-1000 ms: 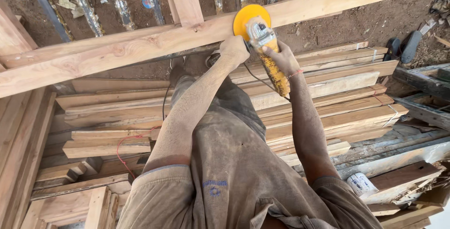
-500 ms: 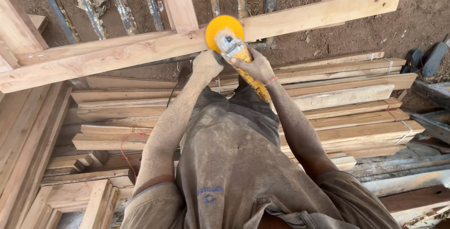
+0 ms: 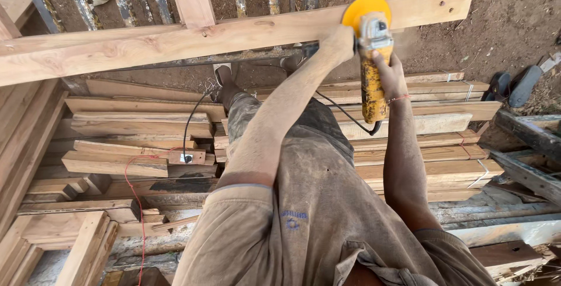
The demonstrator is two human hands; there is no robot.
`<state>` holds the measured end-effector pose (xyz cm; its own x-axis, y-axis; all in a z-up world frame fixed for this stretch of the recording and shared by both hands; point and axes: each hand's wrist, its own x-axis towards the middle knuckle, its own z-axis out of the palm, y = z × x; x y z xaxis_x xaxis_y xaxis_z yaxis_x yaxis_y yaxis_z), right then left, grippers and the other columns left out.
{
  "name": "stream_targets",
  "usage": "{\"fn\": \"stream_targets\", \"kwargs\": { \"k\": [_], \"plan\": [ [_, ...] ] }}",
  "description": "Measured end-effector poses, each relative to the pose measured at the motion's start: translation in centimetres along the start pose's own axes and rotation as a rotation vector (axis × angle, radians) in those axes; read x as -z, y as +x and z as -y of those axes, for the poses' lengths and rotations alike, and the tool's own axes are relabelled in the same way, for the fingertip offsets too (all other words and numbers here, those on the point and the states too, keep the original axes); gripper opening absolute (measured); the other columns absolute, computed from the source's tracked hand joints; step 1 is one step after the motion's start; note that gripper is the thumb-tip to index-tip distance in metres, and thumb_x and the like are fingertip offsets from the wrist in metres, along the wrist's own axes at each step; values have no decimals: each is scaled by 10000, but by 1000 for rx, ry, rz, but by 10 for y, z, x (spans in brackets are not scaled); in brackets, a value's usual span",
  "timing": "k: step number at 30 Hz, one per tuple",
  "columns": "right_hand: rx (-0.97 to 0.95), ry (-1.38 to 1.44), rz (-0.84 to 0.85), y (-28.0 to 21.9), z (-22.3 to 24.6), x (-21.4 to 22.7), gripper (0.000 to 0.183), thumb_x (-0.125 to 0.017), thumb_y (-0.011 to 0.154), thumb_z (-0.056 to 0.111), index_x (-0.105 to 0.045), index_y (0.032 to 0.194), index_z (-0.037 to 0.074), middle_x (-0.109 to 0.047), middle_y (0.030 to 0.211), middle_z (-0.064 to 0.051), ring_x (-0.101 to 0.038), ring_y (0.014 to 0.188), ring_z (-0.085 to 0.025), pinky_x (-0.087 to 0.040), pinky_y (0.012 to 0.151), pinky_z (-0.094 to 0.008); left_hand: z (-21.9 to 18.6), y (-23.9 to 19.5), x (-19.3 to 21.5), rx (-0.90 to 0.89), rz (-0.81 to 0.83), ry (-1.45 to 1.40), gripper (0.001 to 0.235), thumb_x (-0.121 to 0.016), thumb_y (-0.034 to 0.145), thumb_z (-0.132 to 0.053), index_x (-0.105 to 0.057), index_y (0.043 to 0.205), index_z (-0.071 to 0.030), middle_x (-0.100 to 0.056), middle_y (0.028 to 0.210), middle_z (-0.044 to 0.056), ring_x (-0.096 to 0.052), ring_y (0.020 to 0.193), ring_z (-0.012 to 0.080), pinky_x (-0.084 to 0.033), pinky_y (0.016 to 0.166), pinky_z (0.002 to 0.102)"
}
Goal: The person uses a yellow angle grinder with a sanding disc to smooth the surfaces of a wooden frame. They move the tool along the edges and flat surfaces of the frame, generating sawdust. The person adjusts their position and the frame's orientation to access different areas.
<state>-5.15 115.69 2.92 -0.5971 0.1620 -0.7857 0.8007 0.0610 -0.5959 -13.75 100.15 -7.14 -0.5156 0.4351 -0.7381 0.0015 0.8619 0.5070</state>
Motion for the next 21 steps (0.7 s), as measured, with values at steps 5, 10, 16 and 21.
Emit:
{"fn": "stream_targets", "kwargs": {
  "k": [5,10,16,21],
  "plan": [
    [0,60,-7,-4,-19,-23,546,-620,1022,466,-578,1315,7,-692,958,-57,-674,773,-123,-596,677,-296,16,3,-13,-73,-191,204,158,-721,799,-178,-789,910,-88,-781,895,125,-768,861,279,-620,705,440],
    [8,-113,183,-1,-14,-143,585,-599,981,458,-561,1352,8,-683,998,-116,-659,797,-163,-593,683,-337,147,-86,26,174,-173,-69,226,-684,882,-238,-763,957,-40,-763,901,158,-766,846,301,-606,704,465],
    [69,-253,341,-21,6,-278,741,-701,905,488,-514,1404,-28,-722,1184,-149,-717,1020,-188,-598,882,-315,263,-201,57,295,-269,-74,284,-707,844,-317,-786,901,-50,-749,897,208,-736,890,380,-587,780,470],
    [163,-361,424,-46,17,-391,814,-720,846,584,-565,1405,14,-727,1242,-145,-706,1098,-203,-562,955,-349,361,-286,76,328,-397,-197,303,-724,840,-339,-777,874,-42,-736,845,230,-731,851,408,-582,792,489]
  ]
}}
